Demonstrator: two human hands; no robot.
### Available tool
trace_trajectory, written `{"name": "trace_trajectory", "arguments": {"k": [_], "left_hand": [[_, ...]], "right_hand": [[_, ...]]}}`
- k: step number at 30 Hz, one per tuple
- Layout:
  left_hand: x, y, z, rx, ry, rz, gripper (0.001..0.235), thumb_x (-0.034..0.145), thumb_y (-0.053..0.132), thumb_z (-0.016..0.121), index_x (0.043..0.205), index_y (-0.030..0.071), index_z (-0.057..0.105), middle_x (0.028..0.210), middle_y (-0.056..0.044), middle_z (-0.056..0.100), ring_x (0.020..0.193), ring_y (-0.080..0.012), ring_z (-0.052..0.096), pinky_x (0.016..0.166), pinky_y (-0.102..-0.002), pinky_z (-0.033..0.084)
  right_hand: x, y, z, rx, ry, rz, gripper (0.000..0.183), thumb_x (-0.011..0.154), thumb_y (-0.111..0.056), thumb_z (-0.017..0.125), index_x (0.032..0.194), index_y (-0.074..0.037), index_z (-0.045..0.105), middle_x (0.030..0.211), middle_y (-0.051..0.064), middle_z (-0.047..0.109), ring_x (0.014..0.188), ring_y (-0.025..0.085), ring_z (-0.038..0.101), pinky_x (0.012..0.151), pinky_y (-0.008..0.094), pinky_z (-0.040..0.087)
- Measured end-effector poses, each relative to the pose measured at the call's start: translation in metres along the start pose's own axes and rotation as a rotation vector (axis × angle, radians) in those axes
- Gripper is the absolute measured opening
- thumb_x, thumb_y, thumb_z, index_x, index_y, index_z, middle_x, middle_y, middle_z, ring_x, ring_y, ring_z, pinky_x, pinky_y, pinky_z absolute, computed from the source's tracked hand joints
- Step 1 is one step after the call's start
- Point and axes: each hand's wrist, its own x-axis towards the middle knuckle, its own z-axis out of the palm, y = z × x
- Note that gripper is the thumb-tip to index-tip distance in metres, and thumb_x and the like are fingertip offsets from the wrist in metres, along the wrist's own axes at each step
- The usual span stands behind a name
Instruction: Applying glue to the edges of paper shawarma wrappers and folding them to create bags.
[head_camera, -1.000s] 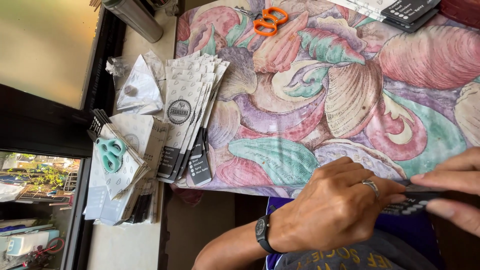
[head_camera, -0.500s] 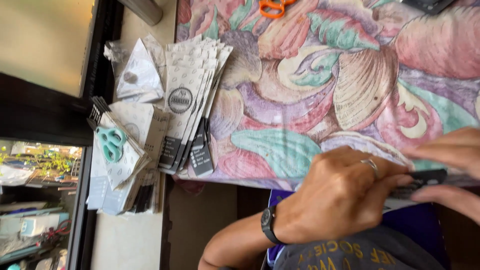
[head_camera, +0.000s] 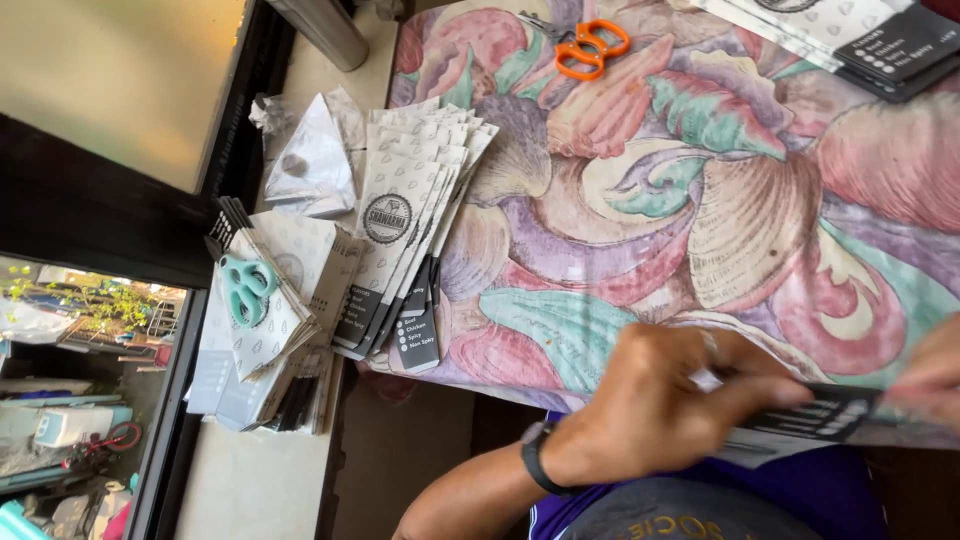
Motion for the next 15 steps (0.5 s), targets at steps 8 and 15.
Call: {"name": "trace_trajectory", "arguments": {"k": [8,15], "left_hand": [[0.015,-0.004,0.023,0.098,-0.017,0.117,0.015,0.102,0.022,0.067,0.107,0.01,0.073,0.108,-0.008,0.078,0.099,-0.0209,0.08,0.089,-0.031,0.063],[0.023,-0.019,0.015,0.205,-0.192,-0.006,0.069,0.078,0.044,0.062,0.126,-0.001,0.041,0.139,-0.006,0.054,0.087,-0.0284,0.068,0.077,-0.046,0.052]], "right_hand": [[0.007,-0.004,0.008,-0.153,-0.101,0.214,0.092,0.039,-0.029,0.097,0.129,-0.029,0.075,0.105,-0.005,0.084,0.097,0.017,0.074,0.094,0.033,0.053],[0.007,0.096,0.001,0.172,-0.115,0.438,0.088,0.056,0.014,0.081,0.138,-0.009,0.061,0.154,0.006,0.059,0.145,0.015,0.049,0.112,0.032,0.043]]}}
